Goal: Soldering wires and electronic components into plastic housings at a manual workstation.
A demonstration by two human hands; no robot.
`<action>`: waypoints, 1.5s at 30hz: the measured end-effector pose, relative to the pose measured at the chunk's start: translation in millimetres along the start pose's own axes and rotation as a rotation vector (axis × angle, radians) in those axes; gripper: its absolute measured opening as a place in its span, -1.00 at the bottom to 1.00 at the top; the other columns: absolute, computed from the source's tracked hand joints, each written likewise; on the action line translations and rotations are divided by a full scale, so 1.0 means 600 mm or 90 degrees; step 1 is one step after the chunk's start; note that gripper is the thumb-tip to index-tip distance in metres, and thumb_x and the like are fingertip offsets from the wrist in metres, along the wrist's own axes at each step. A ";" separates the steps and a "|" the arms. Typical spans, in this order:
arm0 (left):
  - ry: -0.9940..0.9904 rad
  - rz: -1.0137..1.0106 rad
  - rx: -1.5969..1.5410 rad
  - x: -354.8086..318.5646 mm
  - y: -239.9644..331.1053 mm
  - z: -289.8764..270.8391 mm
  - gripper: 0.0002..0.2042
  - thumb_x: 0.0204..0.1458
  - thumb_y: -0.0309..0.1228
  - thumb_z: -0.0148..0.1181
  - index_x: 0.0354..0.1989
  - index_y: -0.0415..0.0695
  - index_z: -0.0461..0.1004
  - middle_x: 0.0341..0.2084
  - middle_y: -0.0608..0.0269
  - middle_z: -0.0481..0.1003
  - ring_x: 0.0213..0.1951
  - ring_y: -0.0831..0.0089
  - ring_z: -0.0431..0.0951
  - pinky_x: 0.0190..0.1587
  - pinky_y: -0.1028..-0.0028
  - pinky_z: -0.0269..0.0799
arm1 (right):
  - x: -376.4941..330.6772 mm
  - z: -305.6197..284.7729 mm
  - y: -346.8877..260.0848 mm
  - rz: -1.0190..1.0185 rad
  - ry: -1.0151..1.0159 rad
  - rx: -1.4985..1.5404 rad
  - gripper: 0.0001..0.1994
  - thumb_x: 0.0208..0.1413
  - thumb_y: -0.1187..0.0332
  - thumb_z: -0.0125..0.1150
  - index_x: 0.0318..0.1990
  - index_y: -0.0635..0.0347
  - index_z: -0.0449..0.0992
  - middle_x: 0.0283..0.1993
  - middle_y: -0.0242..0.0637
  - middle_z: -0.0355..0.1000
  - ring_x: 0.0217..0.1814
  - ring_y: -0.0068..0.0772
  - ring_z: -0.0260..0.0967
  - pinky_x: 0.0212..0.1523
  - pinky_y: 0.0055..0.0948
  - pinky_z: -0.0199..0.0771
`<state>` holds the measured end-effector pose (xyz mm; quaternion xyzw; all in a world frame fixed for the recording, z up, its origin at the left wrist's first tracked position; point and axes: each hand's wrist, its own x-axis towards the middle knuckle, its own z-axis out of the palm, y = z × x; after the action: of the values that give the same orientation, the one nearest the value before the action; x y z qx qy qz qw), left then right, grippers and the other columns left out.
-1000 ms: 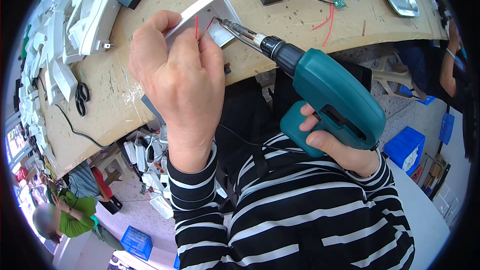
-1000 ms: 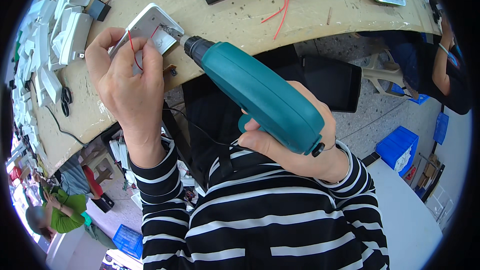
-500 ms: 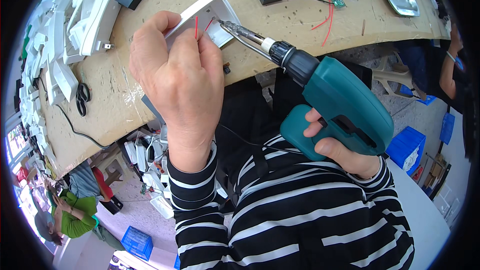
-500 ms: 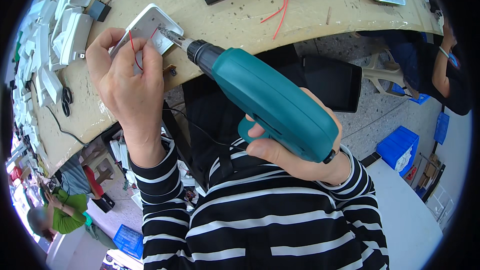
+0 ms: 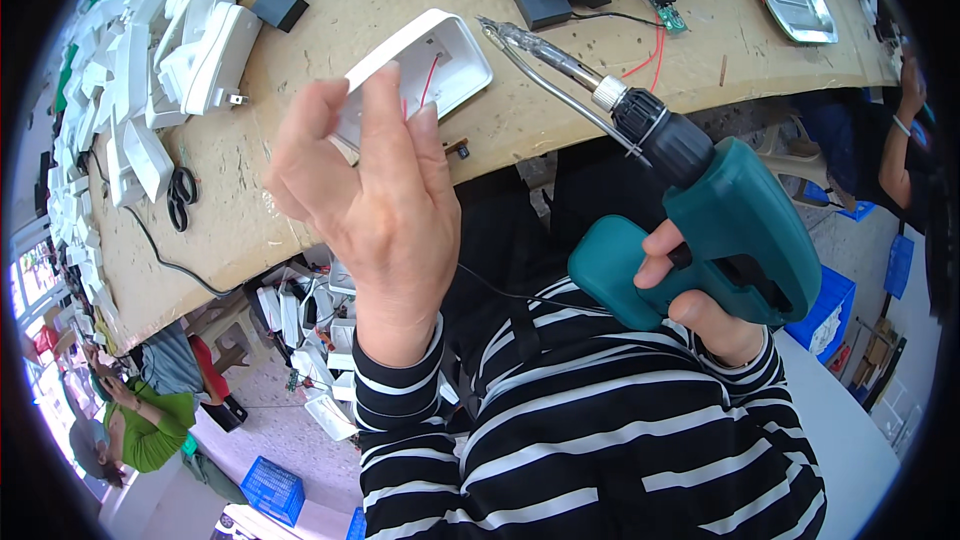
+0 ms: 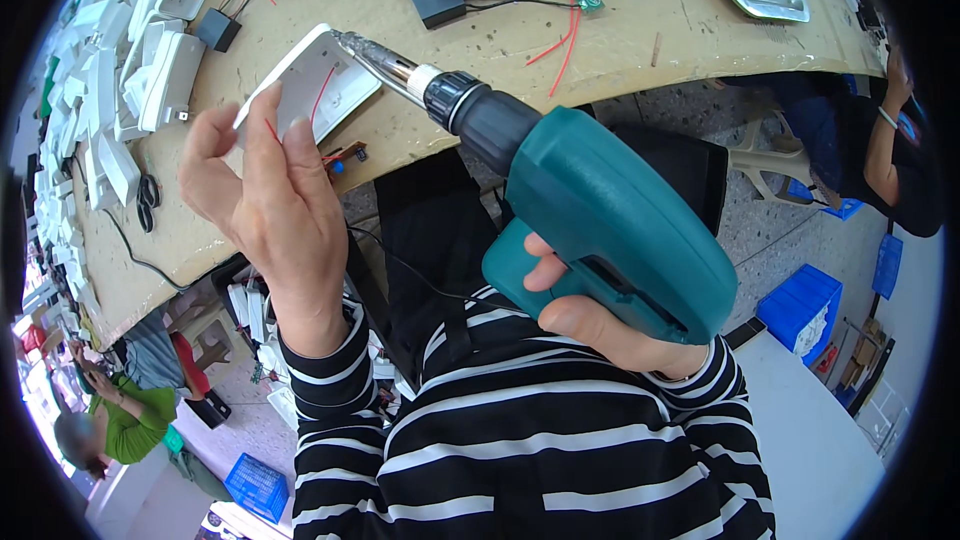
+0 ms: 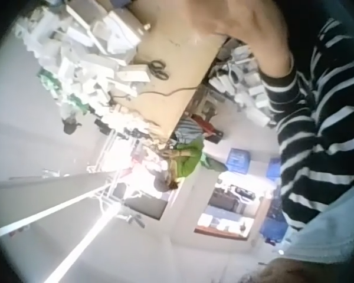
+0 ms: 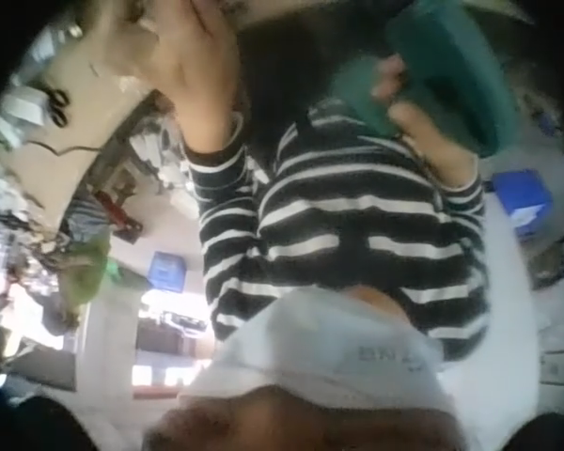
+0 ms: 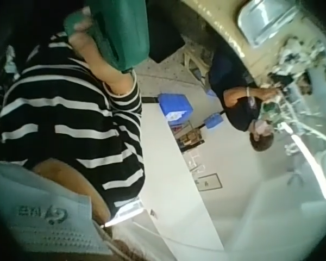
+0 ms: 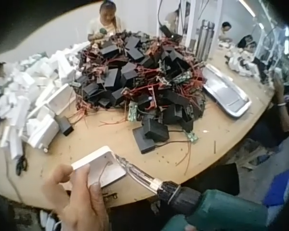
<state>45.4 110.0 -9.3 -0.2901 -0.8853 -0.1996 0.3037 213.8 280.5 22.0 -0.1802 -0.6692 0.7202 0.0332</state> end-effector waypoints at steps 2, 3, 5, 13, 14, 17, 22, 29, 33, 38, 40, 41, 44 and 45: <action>-0.015 -0.027 0.008 -0.006 0.002 0.003 -0.67 -0.10 -0.52 0.25 -0.08 -0.17 0.49 -0.22 0.07 0.35 -0.18 0.23 0.35 -0.13 0.32 0.24 | 0.000 0.001 -0.002 0.009 0.007 0.004 -0.43 -0.06 0.09 0.38 -0.06 0.40 0.38 -0.27 -0.23 0.42 -0.27 -0.48 0.44 -0.20 -0.50 0.45; -0.014 -0.025 -0.044 -0.010 0.001 0.007 -0.62 -0.15 -0.58 0.27 -0.06 -0.18 0.49 -0.27 0.11 0.36 -0.25 0.27 0.37 -0.22 0.37 0.28 | 0.000 0.001 -0.003 0.014 0.008 0.009 -0.43 -0.06 0.09 0.38 -0.06 0.40 0.38 -0.27 -0.23 0.42 -0.27 -0.48 0.44 -0.20 -0.50 0.45; -0.013 -0.023 -0.096 -0.014 -0.001 0.013 -0.57 -0.19 -0.64 0.28 -0.04 -0.19 0.49 -0.31 0.15 0.36 -0.32 0.32 0.38 -0.32 0.41 0.32 | 0.000 0.001 -0.004 0.018 0.010 0.014 -0.43 -0.05 0.09 0.38 -0.06 0.40 0.38 -0.27 -0.23 0.42 -0.27 -0.48 0.44 -0.20 -0.50 0.45; 0.132 0.069 -0.232 -0.016 -0.011 0.036 -0.55 -0.26 -0.76 0.26 -0.07 -0.24 0.52 -0.45 0.23 0.36 -0.47 0.43 0.37 -0.49 0.51 0.30 | 0.008 -0.002 0.004 -0.072 -0.001 0.011 -0.39 -0.04 0.19 0.38 0.05 0.46 0.29 -0.17 -0.06 0.43 -0.29 -0.39 0.46 -0.27 -0.43 0.50; 0.131 0.069 -0.231 -0.016 -0.009 0.035 -0.55 -0.26 -0.76 0.26 -0.07 -0.24 0.52 -0.45 0.23 0.36 -0.47 0.43 0.37 -0.49 0.51 0.30 | 0.008 -0.001 0.003 -0.072 -0.002 0.012 -0.39 -0.04 0.19 0.38 0.05 0.46 0.29 -0.17 -0.06 0.43 -0.29 -0.39 0.46 -0.27 -0.43 0.50; 0.133 0.020 -0.144 -0.016 -0.002 0.033 -0.56 -0.26 -0.77 0.26 -0.09 -0.23 0.54 -0.45 0.24 0.34 -0.48 0.43 0.36 -0.50 0.52 0.30 | 0.009 0.000 0.005 -0.061 0.015 0.025 -0.37 -0.04 0.19 0.38 0.07 0.46 0.27 -0.16 -0.06 0.43 -0.30 -0.38 0.46 -0.27 -0.43 0.50; 0.109 0.018 -0.193 -0.017 -0.002 0.032 -0.61 -0.29 -0.74 0.29 -0.18 -0.22 0.58 -0.45 0.25 0.34 -0.47 0.43 0.36 -0.44 0.51 0.31 | 0.010 -0.005 0.006 -0.049 0.006 0.027 -0.37 -0.03 0.20 0.38 0.08 0.44 0.26 -0.14 -0.05 0.42 -0.29 -0.39 0.46 -0.27 -0.44 0.50; 0.126 0.040 -0.216 -0.018 -0.009 0.032 -0.61 -0.38 -0.72 0.33 -0.24 -0.22 0.59 -0.46 0.24 0.41 -0.45 0.39 0.41 -0.41 0.48 0.34 | 0.013 -0.005 0.006 -0.046 0.010 0.031 -0.40 -0.02 0.19 0.37 0.05 0.45 0.29 -0.15 -0.08 0.42 -0.28 -0.41 0.45 -0.27 -0.46 0.48; 0.140 0.040 -0.168 -0.017 -0.014 0.036 -0.66 -0.36 -0.67 0.35 -0.28 -0.19 0.60 -0.47 0.26 0.42 -0.44 0.39 0.41 -0.40 0.46 0.27 | 0.012 -0.007 0.007 -0.032 0.004 0.032 -0.42 -0.03 0.17 0.37 0.01 0.43 0.34 -0.18 -0.14 0.42 -0.28 -0.44 0.44 -0.25 -0.48 0.47; 0.128 0.047 -0.142 -0.012 -0.013 0.036 -0.72 -0.33 -0.61 0.37 -0.33 -0.13 0.60 -0.48 0.29 0.41 -0.46 0.43 0.39 -0.34 0.50 0.15 | 0.011 -0.014 0.010 -0.025 -0.017 0.022 -0.44 -0.04 0.15 0.37 -0.01 0.41 0.35 -0.19 -0.19 0.41 -0.26 -0.47 0.43 -0.22 -0.49 0.45; 0.098 0.031 -0.100 -0.012 -0.017 0.029 -0.74 -0.32 -0.56 0.39 -0.35 -0.09 0.60 -0.46 0.33 0.42 -0.43 0.46 0.38 -0.27 0.50 0.09 | 0.009 -0.015 0.011 -0.038 -0.047 0.012 -0.44 -0.03 0.16 0.36 0.00 0.41 0.35 -0.16 -0.20 0.40 -0.24 -0.47 0.43 -0.20 -0.47 0.45; 0.097 0.031 -0.099 -0.011 -0.015 0.026 -0.74 -0.32 -0.56 0.39 -0.35 -0.09 0.60 -0.46 0.33 0.42 -0.43 0.46 0.38 -0.27 0.50 0.09 | 0.010 -0.019 0.013 -0.038 -0.048 0.012 -0.44 -0.03 0.16 0.36 0.00 0.41 0.35 -0.16 -0.20 0.40 -0.24 -0.47 0.43 -0.20 -0.47 0.45; 0.073 -0.012 -0.018 -0.005 -0.007 0.020 -0.79 -0.28 -0.49 0.38 -0.38 -0.06 0.59 -0.42 0.34 0.42 -0.35 0.45 0.39 -0.21 0.46 0.04 | 0.011 -0.025 0.022 -0.123 -0.118 -0.030 -0.52 -0.06 0.47 0.37 0.04 0.35 0.36 -0.12 -0.16 0.46 -0.19 -0.46 0.45 -0.14 -0.49 0.47; 0.073 -0.015 0.005 -0.003 -0.005 0.021 -0.81 -0.27 -0.48 0.37 -0.40 -0.05 0.59 -0.39 0.34 0.43 -0.31 0.44 0.39 -0.18 0.44 0.03 | 0.009 -0.020 0.023 -0.102 -0.089 -0.006 -0.51 -0.08 0.46 0.39 0.02 0.37 0.37 -0.16 -0.17 0.47 -0.21 -0.45 0.46 -0.17 -0.51 0.48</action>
<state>39.3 113.6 -20.0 -0.2663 -0.8705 -0.2162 0.3528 214.9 292.4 7.0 -0.0755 -0.6855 0.7229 0.0433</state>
